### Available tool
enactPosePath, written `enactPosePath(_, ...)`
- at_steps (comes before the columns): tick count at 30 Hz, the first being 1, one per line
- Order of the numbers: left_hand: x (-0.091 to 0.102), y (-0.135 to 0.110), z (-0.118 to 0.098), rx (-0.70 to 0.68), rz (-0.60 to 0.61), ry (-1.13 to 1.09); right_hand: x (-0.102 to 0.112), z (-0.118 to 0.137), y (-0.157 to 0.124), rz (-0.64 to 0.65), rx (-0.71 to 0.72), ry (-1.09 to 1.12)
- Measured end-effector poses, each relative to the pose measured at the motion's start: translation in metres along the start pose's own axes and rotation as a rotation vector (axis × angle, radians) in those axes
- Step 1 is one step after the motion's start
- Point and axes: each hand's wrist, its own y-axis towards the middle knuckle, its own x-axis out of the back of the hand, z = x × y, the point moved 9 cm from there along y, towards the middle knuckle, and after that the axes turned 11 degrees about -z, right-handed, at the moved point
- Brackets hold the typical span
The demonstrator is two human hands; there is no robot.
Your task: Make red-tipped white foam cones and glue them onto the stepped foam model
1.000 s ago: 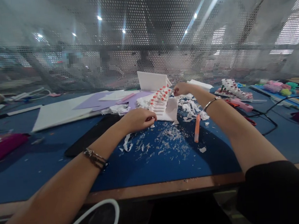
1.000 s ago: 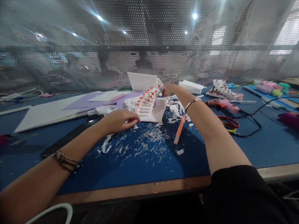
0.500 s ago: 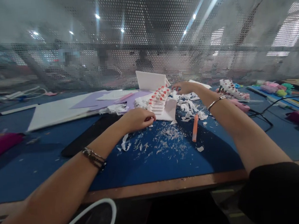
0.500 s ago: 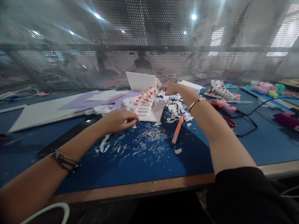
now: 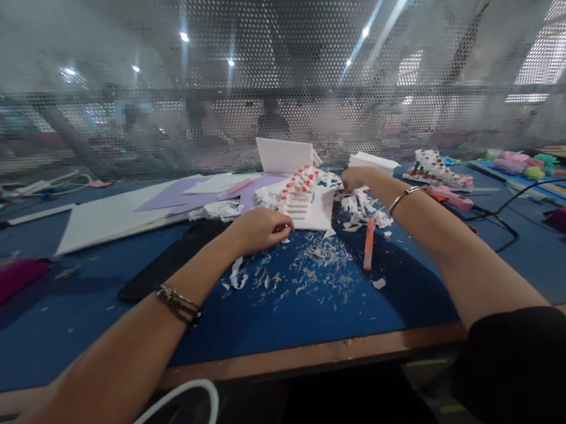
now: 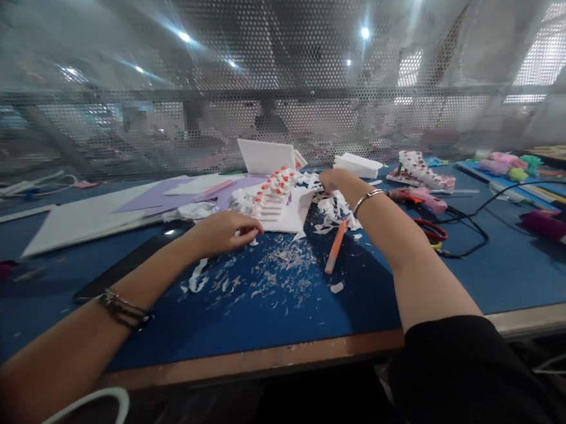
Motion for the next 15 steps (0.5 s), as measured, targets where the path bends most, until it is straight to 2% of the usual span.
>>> enactPosePath(10,0.0,0.0,-0.001,0.004,-0.003,-0.005,0.046,-0.033,-0.004,-0.177,-0.02,-0.077)
enactPosePath(12,0.001,0.0,-0.001,0.001,-0.004,-0.006,0.049,-0.032,-0.009,-0.166,0.002,-0.063)
enactPosePath(15,0.001,0.0,-0.002,-0.004,-0.006,-0.004,0.041,-0.02,-0.018,-0.097,0.1,-0.002)
